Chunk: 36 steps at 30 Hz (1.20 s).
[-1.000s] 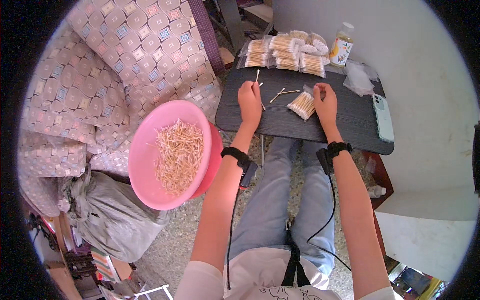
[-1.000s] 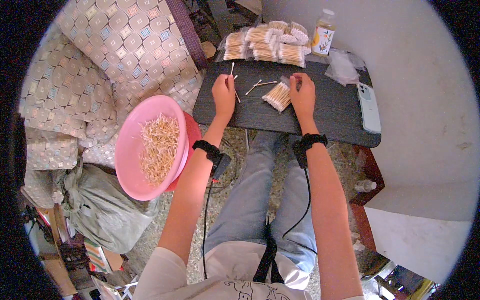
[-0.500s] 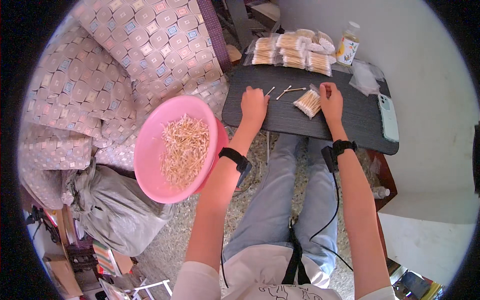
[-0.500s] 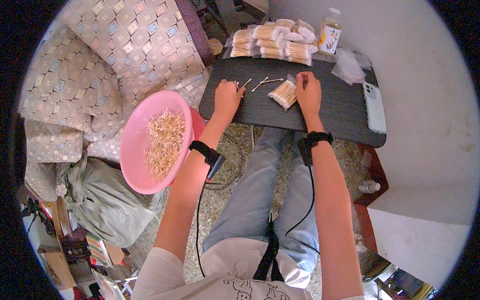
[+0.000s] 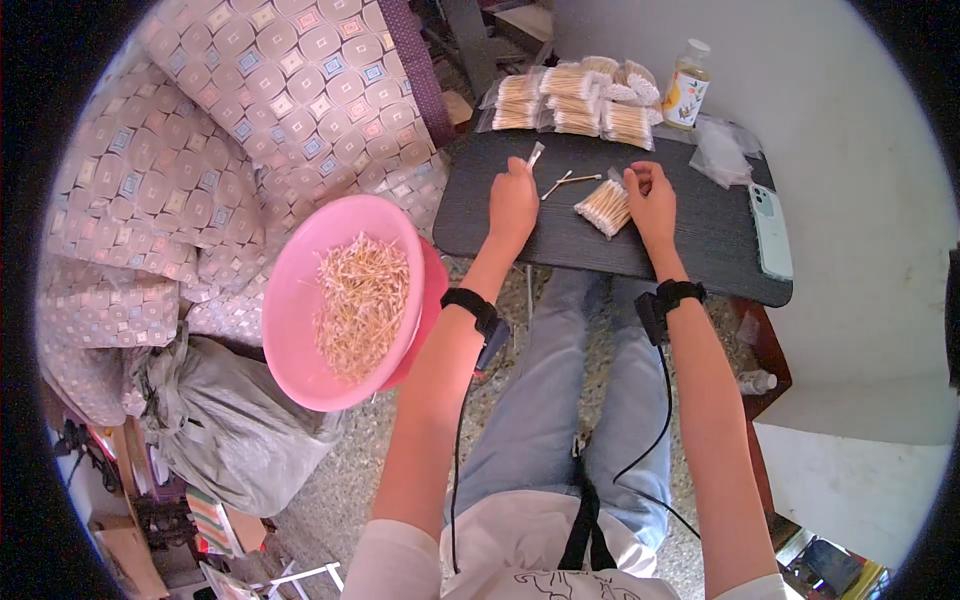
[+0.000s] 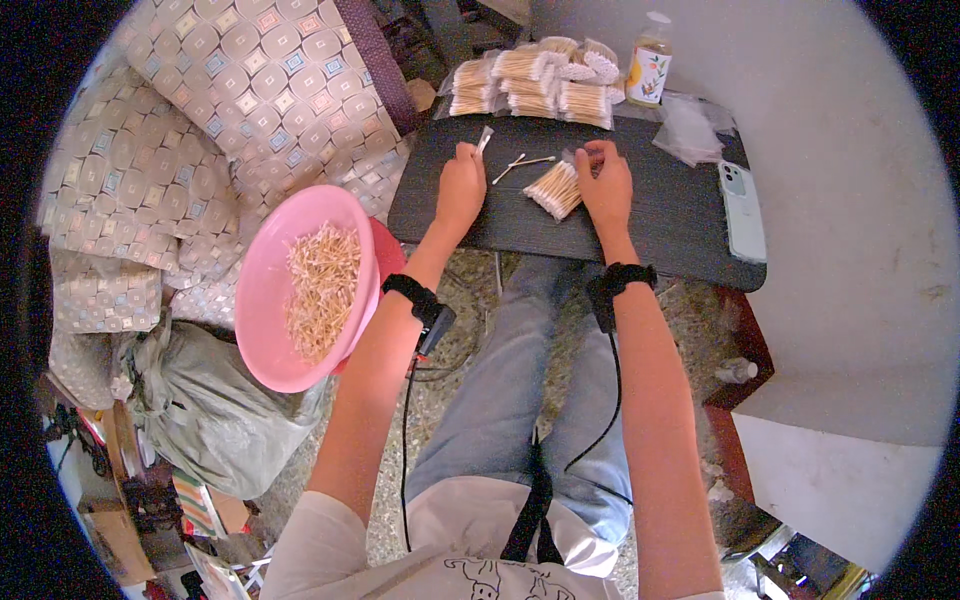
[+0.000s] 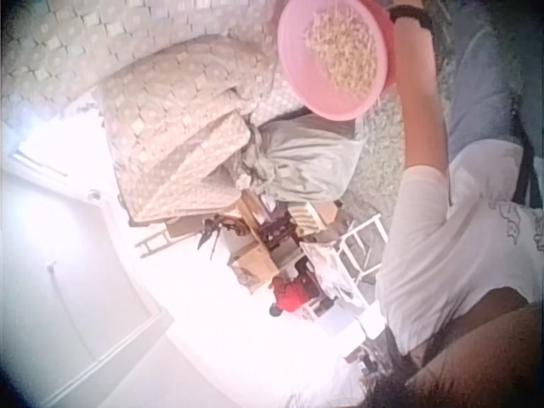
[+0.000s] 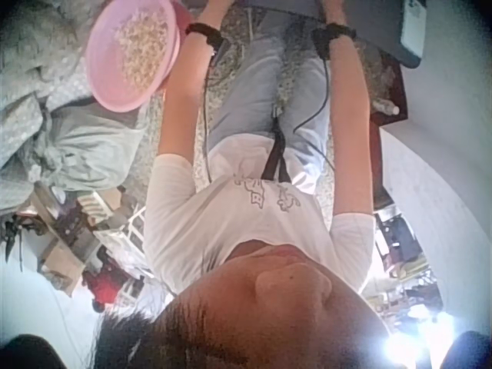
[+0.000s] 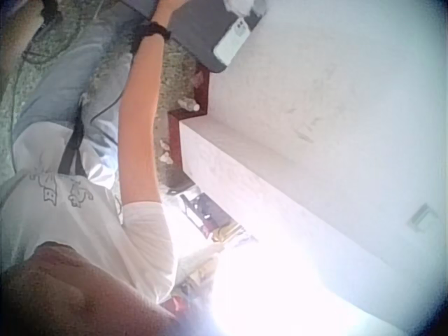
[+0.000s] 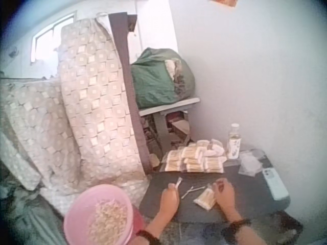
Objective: Counting and packing cotton swabs into small plastic zip bags at a desk.
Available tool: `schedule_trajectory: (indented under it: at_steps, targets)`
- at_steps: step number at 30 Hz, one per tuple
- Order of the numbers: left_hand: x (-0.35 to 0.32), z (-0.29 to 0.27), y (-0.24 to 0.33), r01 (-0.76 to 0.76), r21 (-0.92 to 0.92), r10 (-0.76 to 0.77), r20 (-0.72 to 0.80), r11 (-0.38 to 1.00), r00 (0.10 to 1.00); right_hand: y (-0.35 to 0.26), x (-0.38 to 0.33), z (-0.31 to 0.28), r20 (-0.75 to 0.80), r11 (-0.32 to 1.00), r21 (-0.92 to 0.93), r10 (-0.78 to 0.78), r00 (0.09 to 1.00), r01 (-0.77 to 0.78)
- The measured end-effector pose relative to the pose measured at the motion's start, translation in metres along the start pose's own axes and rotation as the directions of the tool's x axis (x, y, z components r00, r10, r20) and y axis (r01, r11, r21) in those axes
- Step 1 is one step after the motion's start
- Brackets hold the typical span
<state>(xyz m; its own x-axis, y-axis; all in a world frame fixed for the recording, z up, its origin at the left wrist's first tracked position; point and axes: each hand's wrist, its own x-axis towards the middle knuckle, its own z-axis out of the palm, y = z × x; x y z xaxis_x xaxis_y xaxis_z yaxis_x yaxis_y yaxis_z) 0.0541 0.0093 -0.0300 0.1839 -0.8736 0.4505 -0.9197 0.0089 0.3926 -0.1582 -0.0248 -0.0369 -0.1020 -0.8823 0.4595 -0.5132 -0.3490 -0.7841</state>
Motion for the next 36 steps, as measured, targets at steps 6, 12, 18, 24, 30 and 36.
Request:
schedule_trajectory:
  at_steps: [6, 12, 18, 24, 30, 36]
  targets:
    - [0.006, 0.014, 0.012, -0.102, 0.074, 0.106, -0.055, 0.992, 0.993, -0.012, -0.003, 0.002, 0.018, 0.998, 0.049, 0.03, 0.999, -0.031]
    - [0.001, 0.014, 0.022, -0.264, 0.139, 0.277, -0.08, 0.954, 0.958, -0.014, -0.003, -0.005, 0.01, 0.999, 0.023, 0.022, 1.0, -0.022]
    - [0.0, 0.02, 0.025, -0.217, 0.174, 0.223, -0.017, 0.96, 0.975, -0.007, -0.003, -0.002, 0.004, 0.999, 0.041, 0.028, 1.0, -0.028]
    - [-0.003, 0.012, 0.021, -0.231, 0.058, 0.236, -0.106, 0.971, 0.966, -0.009, -0.002, 0.0, -0.018, 0.997, 0.074, 0.004, 1.0, -0.003]
    - [-0.01, -0.009, 0.032, -0.085, -0.34, 0.119, 0.079, 0.937, 0.99, -0.016, -0.002, -0.009, -0.082, 0.972, -0.053, -0.233, 0.969, 0.23]
    - [-0.009, -0.006, 0.03, -0.151, -0.414, 0.173, 0.016, 0.898, 0.985, -0.051, -0.02, -0.008, 0.118, 0.928, 0.185, -0.348, 0.93, 0.324]
